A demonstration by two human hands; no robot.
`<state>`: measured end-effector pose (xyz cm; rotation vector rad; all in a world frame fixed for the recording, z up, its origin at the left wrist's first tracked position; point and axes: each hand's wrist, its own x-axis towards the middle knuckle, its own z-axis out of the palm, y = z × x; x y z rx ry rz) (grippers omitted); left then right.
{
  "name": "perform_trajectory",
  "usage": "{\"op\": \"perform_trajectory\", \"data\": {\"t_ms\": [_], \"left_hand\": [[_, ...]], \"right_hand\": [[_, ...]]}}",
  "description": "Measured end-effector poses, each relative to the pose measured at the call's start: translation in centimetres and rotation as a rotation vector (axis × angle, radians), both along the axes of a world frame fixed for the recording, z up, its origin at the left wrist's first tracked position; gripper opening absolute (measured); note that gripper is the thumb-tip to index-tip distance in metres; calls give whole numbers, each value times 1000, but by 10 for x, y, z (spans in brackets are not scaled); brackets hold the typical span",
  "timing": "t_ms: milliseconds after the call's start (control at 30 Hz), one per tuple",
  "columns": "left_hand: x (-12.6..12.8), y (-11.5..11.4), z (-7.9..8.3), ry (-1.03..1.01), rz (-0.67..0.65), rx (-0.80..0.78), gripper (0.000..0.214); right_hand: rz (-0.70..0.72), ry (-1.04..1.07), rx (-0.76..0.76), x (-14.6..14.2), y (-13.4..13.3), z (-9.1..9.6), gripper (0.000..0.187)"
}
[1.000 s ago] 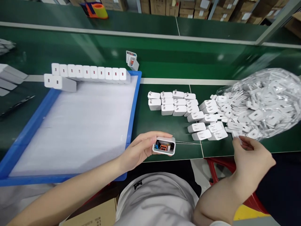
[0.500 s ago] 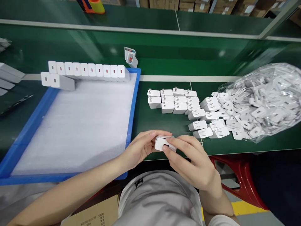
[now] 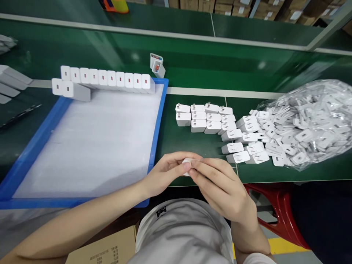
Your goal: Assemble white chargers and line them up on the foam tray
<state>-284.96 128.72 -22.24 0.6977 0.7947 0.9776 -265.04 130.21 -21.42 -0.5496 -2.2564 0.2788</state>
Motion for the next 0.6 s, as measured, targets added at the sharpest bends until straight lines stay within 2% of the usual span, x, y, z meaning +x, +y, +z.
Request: {"op": "perform_trajectory", "data": {"t_ms": [67,200,300,400,600], "left_hand": [[-1,0,1,79,10,81,42],[-3,-1,-1,185,45,234,39],[-3,-2,-4,208,93,337,36],[-3,-4,-7,230,104,391,32],[-2,-6,-11,235,118,445,28]], "right_hand": [[-62,104,-148,0,-3,-2,50],[-273,336,-602,-4,-10,-9,41],[-235,338,-835,-9,-13,-15,32],[-199,395,-902,-16,-13,-17,32],[-222,518,-900,-26,-13,-16,27]]}}
